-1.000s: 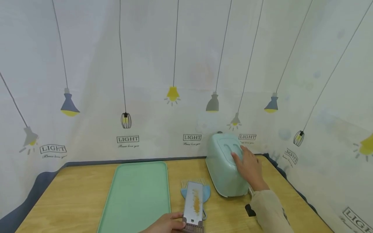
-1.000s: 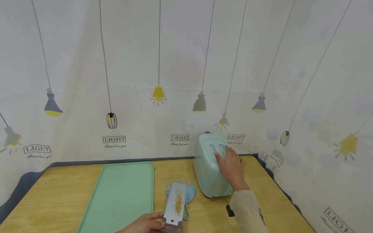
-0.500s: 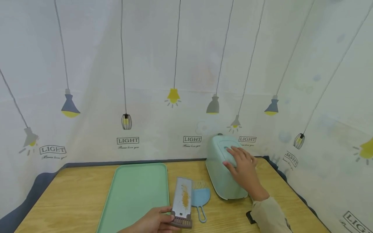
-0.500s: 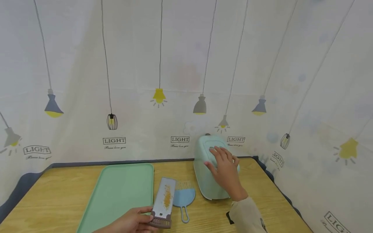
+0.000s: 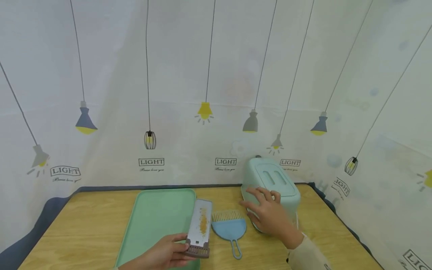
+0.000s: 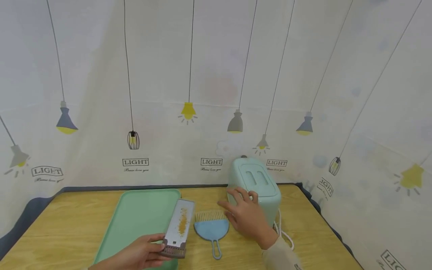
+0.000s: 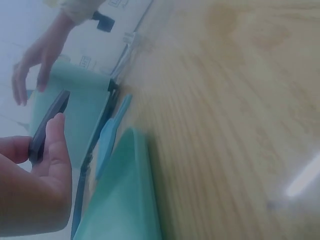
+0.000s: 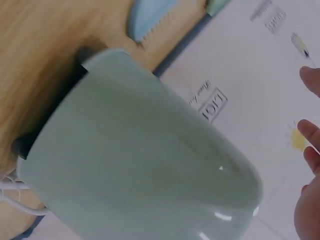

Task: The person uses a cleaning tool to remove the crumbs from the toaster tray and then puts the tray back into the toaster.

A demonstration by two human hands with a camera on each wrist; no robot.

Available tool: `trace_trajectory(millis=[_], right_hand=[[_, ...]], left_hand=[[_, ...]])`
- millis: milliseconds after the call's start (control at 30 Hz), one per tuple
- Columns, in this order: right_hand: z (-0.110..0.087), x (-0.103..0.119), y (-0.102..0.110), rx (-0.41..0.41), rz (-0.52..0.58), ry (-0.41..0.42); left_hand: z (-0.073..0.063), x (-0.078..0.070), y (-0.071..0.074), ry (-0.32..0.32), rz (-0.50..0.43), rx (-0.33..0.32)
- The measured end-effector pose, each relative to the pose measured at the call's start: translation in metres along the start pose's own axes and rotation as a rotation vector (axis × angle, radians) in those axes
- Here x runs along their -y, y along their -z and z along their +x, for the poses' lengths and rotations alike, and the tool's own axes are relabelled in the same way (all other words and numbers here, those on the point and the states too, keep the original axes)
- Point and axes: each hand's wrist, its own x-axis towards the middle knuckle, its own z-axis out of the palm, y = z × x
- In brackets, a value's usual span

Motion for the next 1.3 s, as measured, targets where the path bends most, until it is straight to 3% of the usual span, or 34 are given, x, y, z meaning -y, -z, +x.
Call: trace_trajectory(millis=[233, 367, 833, 1300], right_hand=[[-0.016, 0.022, -0.018, 0.111, -0.078, 0.179], [-0.024, 0.027, -0.025, 0.183, -0.087, 0.209], [-0.036, 0.033, -0.046, 0.308, -0.128, 0.34], [-0.039, 0.036, -0.064, 0.222, -0.198, 0.515]], left_hand=[[-0.007, 0.003, 0.016, -0.025, -0.02, -0.01], [-0.009, 0.004, 0.02, -0.022, -0.024, -0.016], [-0.013, 0.011, 0.027, 0.019, -0.039, -0.029], [-0.017, 0.019, 0.036, 0.023, -0.072, -0.035]])
